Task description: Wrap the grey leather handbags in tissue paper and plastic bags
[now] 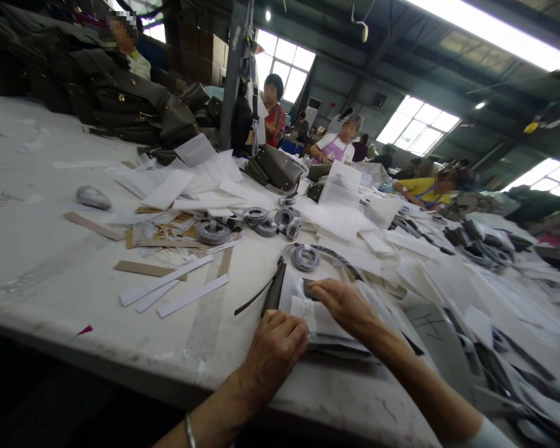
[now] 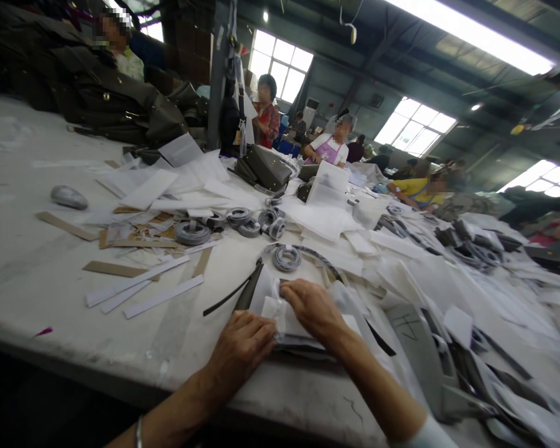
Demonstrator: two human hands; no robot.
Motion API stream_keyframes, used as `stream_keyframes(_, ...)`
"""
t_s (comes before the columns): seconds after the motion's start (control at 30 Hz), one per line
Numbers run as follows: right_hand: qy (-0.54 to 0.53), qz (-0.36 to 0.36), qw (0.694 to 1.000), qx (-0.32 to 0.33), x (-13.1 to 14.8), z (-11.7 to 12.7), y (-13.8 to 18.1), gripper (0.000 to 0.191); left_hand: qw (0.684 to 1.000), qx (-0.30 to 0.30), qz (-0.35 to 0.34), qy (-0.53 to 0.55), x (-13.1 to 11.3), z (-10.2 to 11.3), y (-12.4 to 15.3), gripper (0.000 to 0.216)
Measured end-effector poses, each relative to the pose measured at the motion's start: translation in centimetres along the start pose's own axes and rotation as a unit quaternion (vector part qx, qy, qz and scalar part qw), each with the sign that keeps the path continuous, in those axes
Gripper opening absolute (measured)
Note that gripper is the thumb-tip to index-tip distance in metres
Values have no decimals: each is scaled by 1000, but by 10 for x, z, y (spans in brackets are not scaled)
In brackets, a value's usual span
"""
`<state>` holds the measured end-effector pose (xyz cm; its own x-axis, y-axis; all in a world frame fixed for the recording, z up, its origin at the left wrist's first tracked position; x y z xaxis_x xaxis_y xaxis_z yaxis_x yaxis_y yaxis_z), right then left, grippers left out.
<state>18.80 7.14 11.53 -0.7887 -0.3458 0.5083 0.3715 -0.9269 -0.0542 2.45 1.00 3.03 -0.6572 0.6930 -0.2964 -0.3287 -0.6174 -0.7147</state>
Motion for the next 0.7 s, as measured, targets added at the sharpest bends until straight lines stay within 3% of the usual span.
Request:
stream_keyframes(0.1, 77, 66, 995, 12, 2, -30, 31, 36, 1000, -2, 1, 7, 0, -1, 0, 6)
stream_keyframes(0.2, 125, 50, 991, 14, -2, -49, 40, 38, 1000, 4, -1, 4, 0, -1, -1, 3)
stream_keyframes(0.43, 79, 53, 994, 59, -5, -31, 44, 45, 1000, -3, -15, 12, 1, 4, 0, 3)
stream_keyframes(0.6, 122, 80, 989, 21, 3, -43, 65, 62, 999, 15, -42, 18, 2, 7, 5, 20)
stream_keyframes(0.7, 119, 68, 990, 44, 7, -44, 67, 63, 998, 16, -53, 15, 4, 9, 5, 21)
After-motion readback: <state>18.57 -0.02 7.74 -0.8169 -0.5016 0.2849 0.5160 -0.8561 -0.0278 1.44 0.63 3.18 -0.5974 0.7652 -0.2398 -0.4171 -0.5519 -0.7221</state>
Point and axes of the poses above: each hand's wrist, its own y-axis away from the middle knuckle, its own z-axis out of the back of the hand, x = y × z, the point moved 2 cm from there along -y, towards the middle knuckle, and after that the axes turned 8 degrees about -y, right-handed, at the moved point
